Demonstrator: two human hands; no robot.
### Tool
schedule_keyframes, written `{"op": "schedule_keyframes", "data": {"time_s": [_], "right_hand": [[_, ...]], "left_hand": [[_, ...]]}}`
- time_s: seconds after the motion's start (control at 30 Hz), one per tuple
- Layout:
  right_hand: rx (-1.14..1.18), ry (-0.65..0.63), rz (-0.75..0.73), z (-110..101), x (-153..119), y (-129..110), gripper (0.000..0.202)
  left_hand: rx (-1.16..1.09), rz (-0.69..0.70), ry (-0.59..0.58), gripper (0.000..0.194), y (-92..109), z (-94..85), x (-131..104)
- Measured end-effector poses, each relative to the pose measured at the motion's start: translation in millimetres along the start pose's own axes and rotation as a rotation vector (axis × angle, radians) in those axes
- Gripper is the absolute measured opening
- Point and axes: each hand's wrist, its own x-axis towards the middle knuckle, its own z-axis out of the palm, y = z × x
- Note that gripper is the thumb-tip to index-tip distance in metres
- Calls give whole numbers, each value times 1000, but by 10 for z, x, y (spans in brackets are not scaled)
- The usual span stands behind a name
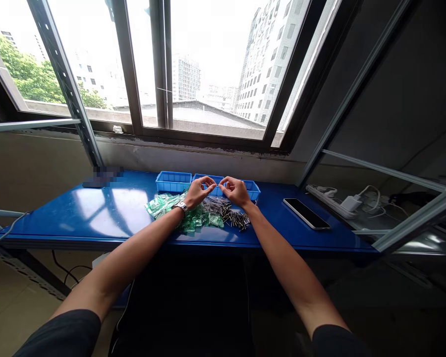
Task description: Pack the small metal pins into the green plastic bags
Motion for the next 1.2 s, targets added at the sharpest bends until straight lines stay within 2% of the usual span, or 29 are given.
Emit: {"op": "schedule_keyframes", "data": {"time_s": [0.2,0.37,0.5,0.63,0.73,0.9,1.0,1.1,1.2], "right_hand": [[6,19,-8,5,-12,-56,27],[8,15,0,-17,1,-33,27],[2,-63,5,-13,10,9,27],[-21,-144,7,1,17,26,29],[-60,-91,24,-61,34,45,29],[-180,144,107,-310,55,172,31],[-240,239,162,-440,44,259,34],[-250,225,195,-493,32,274,39],[-207,92,201,-489,25,211,40]], "left_hand": [[26,33,-66,28,-13,16,-17],[16,21,-42,31,-7,6,-10],[4,2,14,35,-16,2,2],[-11,-8,20,36,-25,10,5],[-26,-23,35,34,-11,6,-1],[-51,-42,54,27,23,-8,-14],[-66,-44,52,26,28,-6,-17],[-75,-46,49,25,21,-1,-17],[-74,-49,44,25,15,-2,-18]]}}
